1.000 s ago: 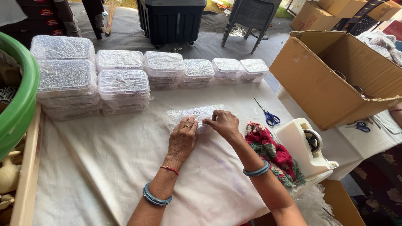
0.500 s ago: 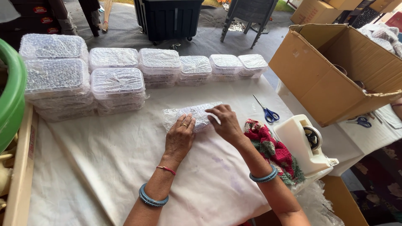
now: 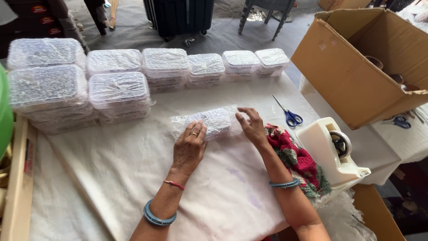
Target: The person wraps a small plastic container with bubble wrap and secures it with clear packing tape. They then place the wrapped container on a stack of similar items on the table.
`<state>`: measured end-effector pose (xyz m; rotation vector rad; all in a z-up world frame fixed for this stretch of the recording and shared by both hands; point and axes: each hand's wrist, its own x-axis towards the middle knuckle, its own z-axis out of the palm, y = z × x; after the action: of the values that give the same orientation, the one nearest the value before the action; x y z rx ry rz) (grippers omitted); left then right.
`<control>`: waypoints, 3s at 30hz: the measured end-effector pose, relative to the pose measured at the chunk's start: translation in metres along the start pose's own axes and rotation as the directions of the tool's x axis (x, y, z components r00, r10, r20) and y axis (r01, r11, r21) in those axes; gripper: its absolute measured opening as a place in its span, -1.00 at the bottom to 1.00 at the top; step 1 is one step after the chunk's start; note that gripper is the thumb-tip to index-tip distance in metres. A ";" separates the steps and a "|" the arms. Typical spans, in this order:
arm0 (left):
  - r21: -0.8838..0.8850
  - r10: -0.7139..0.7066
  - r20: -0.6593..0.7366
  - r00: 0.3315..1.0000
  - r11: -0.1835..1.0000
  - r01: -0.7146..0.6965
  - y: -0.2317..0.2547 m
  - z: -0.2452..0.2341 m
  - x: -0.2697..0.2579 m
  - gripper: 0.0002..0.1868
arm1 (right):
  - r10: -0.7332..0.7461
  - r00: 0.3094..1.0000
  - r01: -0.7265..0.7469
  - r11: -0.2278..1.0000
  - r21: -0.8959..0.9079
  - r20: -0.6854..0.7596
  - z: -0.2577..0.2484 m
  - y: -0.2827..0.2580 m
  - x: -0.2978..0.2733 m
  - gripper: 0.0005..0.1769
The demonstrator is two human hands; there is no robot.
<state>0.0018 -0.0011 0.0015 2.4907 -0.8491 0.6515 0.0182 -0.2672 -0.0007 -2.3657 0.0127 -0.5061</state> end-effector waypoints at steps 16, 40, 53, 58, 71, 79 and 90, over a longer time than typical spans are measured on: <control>0.045 0.006 -0.001 1.000 0.999 -0.006 0.010 -0.013 0.008 -0.40 | -0.142 0.987 0.149 0.985 -0.086 0.077 0.021 -0.010 -0.012 -0.52; -0.008 -0.188 0.411 0.892 0.978 0.210 0.005 0.077 0.101 -0.16 | 0.070 0.998 -0.069 0.989 -0.131 -0.001 0.004 0.008 -0.007 -0.15; -0.080 -0.144 0.505 0.851 0.974 0.212 -0.009 0.066 0.105 -0.04 | -0.017 0.985 0.051 0.980 -0.193 0.174 0.007 0.003 -0.009 -0.18; -0.079 -0.140 0.647 0.750 0.966 0.248 -0.021 0.070 0.133 0.18 | 0.150 0.984 -0.122 0.961 -0.249 0.097 0.005 0.006 -0.006 -0.20; -0.378 -0.053 0.373 0.926 0.903 0.204 -0.030 0.040 0.130 0.12 | 0.273 0.960 -0.273 0.842 0.466 0.069 0.016 0.024 0.001 -0.16; -0.750 -0.204 0.156 0.966 0.612 0.250 0.026 -0.012 0.130 -0.16 | -0.025 0.985 -0.132 0.519 0.845 0.169 -0.012 -0.023 -0.009 -0.13; -0.953 -0.293 0.299 0.908 -0.040 0.301 0.027 0.005 0.082 -0.52 | -0.017 0.988 -0.128 0.469 0.874 0.154 -0.013 -0.036 -0.017 -0.38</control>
<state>0.0434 -0.0596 0.0492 1.1539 -0.3883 -0.2058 -0.0071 -0.2464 0.0254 -1.3259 -0.1985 -0.2022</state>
